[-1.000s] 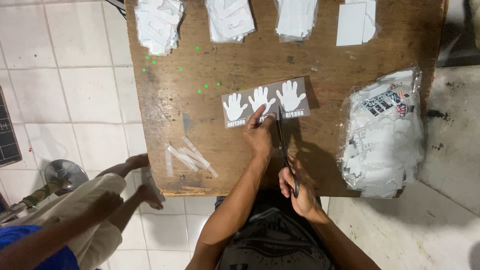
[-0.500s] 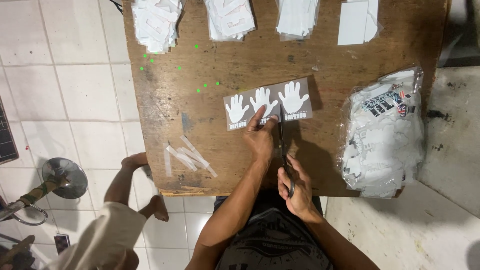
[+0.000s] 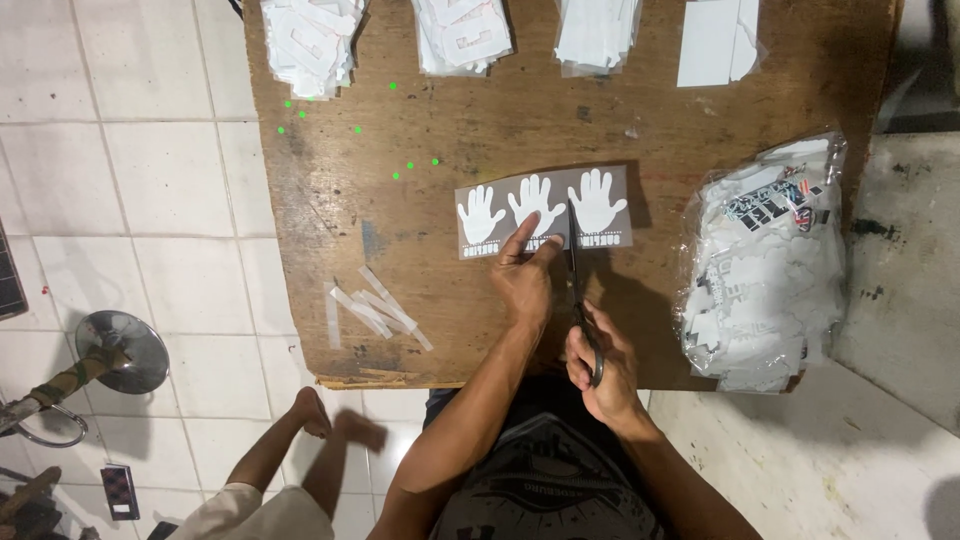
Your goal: Cutting out printed white shapes from a sheet using scissors and sorting them into piles
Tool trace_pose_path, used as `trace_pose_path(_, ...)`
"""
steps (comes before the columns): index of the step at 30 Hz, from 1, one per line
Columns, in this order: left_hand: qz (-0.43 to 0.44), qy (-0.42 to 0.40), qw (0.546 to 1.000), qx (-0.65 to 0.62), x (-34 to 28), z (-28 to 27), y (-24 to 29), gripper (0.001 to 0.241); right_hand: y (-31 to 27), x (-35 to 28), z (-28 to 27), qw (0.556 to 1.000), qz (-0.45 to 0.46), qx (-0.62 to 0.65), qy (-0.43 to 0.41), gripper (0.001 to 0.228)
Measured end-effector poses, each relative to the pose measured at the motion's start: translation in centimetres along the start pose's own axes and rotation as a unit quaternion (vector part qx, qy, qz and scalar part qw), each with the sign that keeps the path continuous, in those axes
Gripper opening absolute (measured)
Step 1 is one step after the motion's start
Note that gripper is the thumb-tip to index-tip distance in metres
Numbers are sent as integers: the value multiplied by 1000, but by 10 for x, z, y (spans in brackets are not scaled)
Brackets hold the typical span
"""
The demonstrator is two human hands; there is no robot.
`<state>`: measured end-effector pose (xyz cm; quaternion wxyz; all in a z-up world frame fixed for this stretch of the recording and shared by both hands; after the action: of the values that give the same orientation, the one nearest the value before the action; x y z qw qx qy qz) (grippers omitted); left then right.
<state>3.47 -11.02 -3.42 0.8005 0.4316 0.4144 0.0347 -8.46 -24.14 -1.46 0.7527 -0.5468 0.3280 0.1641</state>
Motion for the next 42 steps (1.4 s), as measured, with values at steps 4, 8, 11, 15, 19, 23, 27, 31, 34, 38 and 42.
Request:
trace_pose_path(4,-9,4,1000,-13,0,-3,-3,51,-1,3,-8,1000,-1,-1,-1,41)
trace_pose_path(8,-8,-4,1000,-4,-2,-1,-4,52,-8,7,-13,1000,-5,-14,-6,42)
trace_pose_path(11,-20,0,1000,3,-4,1,-4,52,-8,8,-18,1000,-2,-25,-12,45)
trace_pose_path(15,-41,2,999,4,-9,5,2,52,-4,9,-22,1000,2,-24,-14,45)
trace_pose_path(19,-38,0,999,24,-7,-1,-2,52,0,22,-24,999,14,-32,-20,43)
trace_pose_path(23,-64,14,998,7,-2,-10,-16,54,10,33,-24,999,30,-15,2,40)
trace_pose_path(27,-79,28,996,-8,9,-27,-40,54,-4,32,-8,999,36,-27,2,43)
trace_pose_path(31,-76,37,996,-29,10,-29,-36,54,-6,35,5,999,48,-11,-8,41)
trace_pose_path(34,-106,46,993,-24,3,-32,-31,55,-3,41,7,999,44,-8,-13,44)
trace_pose_path(38,-129,54,990,-12,-5,-39,-27,55,-3,39,6,999,31,-7,-18,47)
trace_pose_path(42,-136,37,990,12,-22,-33,-11,49,-13,46,-10,995,-61,-73,27,47)
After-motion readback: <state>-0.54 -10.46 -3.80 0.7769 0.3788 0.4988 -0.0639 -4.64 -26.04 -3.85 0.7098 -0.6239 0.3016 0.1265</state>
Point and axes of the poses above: each hand's wrist, its own x-axis towards the middle knuckle, its own z-axis out of the palm, y = z × x, the point moved 9 cm from there along x, towards the middle knuckle, and after that the axes turned 14 degrees about -x, right-handed, at the moved point
